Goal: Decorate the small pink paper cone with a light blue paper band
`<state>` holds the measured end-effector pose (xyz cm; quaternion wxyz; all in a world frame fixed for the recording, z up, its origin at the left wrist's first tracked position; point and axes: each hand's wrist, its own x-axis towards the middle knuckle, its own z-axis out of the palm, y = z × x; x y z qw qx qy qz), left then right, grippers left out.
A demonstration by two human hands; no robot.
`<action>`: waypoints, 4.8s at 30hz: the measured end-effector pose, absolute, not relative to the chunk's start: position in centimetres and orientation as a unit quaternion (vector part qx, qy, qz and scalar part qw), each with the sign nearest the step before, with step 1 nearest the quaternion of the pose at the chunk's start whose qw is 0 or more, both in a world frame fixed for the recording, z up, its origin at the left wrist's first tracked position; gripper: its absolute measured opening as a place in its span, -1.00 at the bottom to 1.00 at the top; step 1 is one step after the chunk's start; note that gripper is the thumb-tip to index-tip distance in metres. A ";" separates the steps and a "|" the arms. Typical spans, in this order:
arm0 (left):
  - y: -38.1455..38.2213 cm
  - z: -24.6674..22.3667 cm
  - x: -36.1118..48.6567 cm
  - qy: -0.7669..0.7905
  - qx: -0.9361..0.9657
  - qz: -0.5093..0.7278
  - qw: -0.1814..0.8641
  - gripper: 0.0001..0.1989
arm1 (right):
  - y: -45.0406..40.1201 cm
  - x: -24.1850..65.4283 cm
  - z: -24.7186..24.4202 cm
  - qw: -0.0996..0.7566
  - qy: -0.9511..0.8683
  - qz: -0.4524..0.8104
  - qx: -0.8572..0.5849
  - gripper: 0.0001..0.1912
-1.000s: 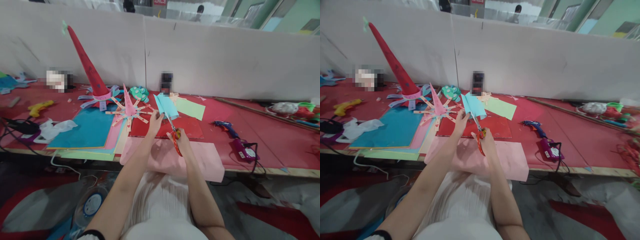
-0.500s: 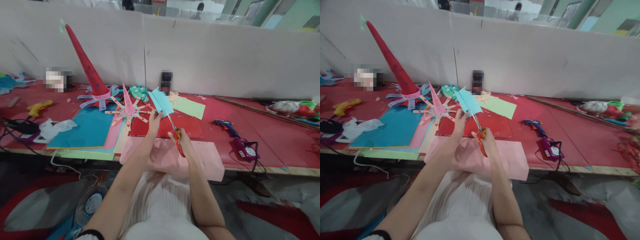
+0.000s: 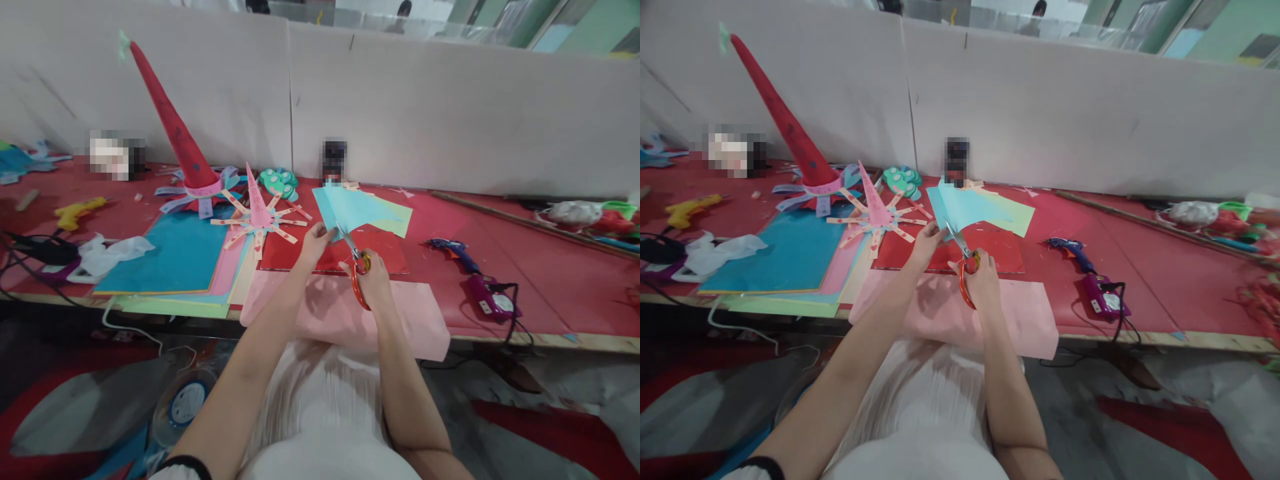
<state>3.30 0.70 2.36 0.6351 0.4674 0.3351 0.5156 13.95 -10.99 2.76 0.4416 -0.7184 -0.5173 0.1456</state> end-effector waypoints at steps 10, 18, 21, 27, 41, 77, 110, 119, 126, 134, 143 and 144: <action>1.6 1.6 3.0 0.360 0.507 0.619 0.479 -0.76 | -10.9 14.0 2.9 0.394 -0.510 0.208 -0.736 -0.40; 1.3 1.4 3.4 0.327 0.546 0.604 0.480 -0.64 | -10.8 14.0 2.8 0.394 -0.505 0.203 -0.740 -0.42; 1.3 1.3 3.4 0.329 0.552 0.601 0.475 -0.66 | -10.8 14.1 2.9 0.386 -0.500 0.206 -0.747 -0.41; 1.1 1.5 3.5 0.318 0.560 0.587 0.491 -0.72 | -10.7 14.0 3.0 0.380 -0.491 0.213 -0.754 -0.41; 0.6 1.9 3.5 0.303 0.572 0.573 0.503 -0.75 | -10.8 14.1 3.1 0.380 -0.482 0.220 -0.758 -0.40; 0.9 1.6 3.6 0.312 0.566 0.563 0.515 -0.79 | -11.1 13.9 3.1 0.390 -0.484 0.222 -0.751 -0.42; 1.5 1.2 3.4 0.306 0.549 0.614 0.478 -0.78 | -11.2 14.0 3.3 0.374 -0.511 0.225 -0.741 -0.36; 1.3 1.4 3.4 0.300 0.565 0.589 0.493 -0.83 | -10.9 14.0 3.2 0.388 -0.516 0.238 -0.726 -0.27; 1.2 1.5 3.5 0.269 0.568 0.586 0.511 -0.77 | -10.9 14.0 3.5 0.394 -0.498 0.232 -0.736 -0.29; 1.5 1.2 3.6 0.268 0.566 0.578 0.523 -0.72 | -11.0 14.2 3.3 0.388 -0.501 0.226 -0.740 -0.32; 1.3 1.3 3.6 0.266 0.562 0.580 0.527 -0.70 | -11.1 14.0 3.0 0.396 -0.499 0.214 -0.741 -0.36; 1.2 1.4 3.6 0.265 0.560 0.580 0.529 -0.70 | -11.1 14.0 3.0 0.396 -0.498 0.213 -0.742 -0.36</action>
